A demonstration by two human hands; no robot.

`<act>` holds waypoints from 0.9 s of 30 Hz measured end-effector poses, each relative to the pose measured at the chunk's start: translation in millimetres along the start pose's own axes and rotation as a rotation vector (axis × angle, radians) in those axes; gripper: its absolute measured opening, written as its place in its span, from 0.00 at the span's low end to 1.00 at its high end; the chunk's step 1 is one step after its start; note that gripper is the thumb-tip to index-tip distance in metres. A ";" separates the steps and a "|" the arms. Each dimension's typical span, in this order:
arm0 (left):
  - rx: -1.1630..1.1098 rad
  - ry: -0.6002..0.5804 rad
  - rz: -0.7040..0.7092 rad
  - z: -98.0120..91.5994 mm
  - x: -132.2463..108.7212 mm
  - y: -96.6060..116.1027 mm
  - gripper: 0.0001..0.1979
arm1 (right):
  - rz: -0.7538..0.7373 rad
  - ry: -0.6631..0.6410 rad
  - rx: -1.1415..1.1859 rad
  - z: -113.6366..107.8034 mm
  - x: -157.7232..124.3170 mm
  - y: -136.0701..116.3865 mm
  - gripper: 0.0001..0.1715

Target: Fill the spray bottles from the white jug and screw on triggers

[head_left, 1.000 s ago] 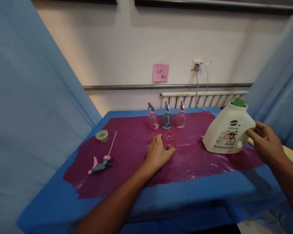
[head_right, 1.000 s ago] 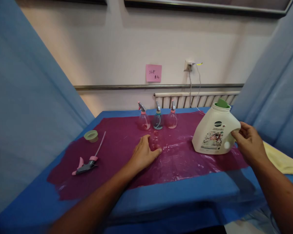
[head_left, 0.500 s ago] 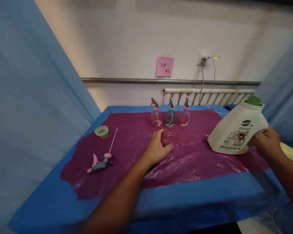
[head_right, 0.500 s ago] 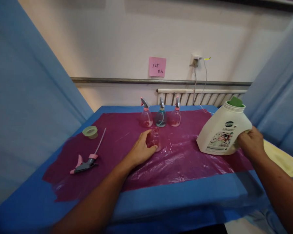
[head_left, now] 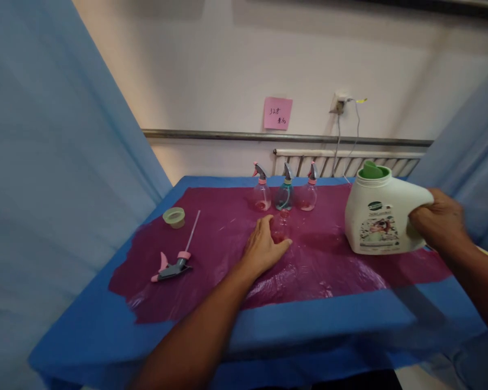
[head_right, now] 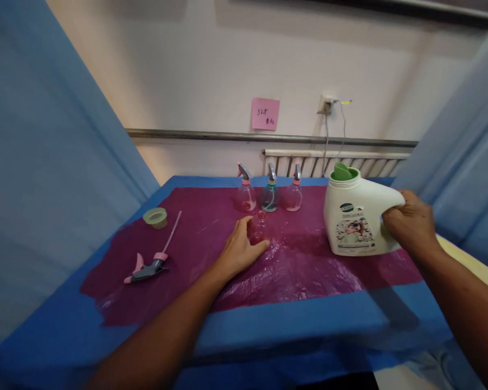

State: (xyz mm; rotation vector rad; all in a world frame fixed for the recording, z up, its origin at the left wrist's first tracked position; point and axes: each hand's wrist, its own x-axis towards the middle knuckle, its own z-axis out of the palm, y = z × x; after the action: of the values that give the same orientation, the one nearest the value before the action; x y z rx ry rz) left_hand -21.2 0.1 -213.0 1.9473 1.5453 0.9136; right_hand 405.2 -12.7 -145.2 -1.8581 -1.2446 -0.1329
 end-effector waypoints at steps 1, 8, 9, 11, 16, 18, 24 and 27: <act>-0.007 0.002 0.001 0.0 -0.4 0.3 0.45 | 0.016 -0.010 0.010 -1.2 0.2 -5.2 0.22; -0.051 -0.010 -0.018 -1.2 -3.0 3.5 0.49 | 0.023 -0.061 0.079 -5.3 -4.3 -28.7 0.20; -0.049 -0.019 -0.019 -0.9 -3.1 3.6 0.49 | 0.024 -0.075 0.081 -6.0 -5.3 -33.1 0.19; -0.038 -0.030 -0.013 0.4 -2.9 3.2 0.49 | 0.013 -0.102 0.071 -7.1 -7.6 -42.8 0.18; -0.006 -0.008 0.006 5.2 -1.8 0.9 0.50 | 0.019 -0.164 0.055 -7.5 -17.2 -62.4 0.13; 0.011 0.008 0.027 5.5 -1.7 0.7 0.50 | 0.024 -0.177 0.043 -7.0 -21.2 -65.0 0.11; 0.017 0.000 0.044 1.7 -2.7 4.4 0.45 | -0.006 -0.184 0.023 -8.0 -27.7 -65.2 0.06; -0.027 -0.016 0.038 1.6 -2.9 4.7 0.49 | -0.041 -0.203 0.030 -9.0 -28.4 -65.4 0.06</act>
State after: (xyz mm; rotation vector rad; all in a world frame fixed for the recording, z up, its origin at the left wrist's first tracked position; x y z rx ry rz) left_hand -17.3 -3.8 -211.2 1.9663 1.4848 0.9271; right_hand 342.4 -31.1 -115.3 -1.8559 -1.4157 0.0537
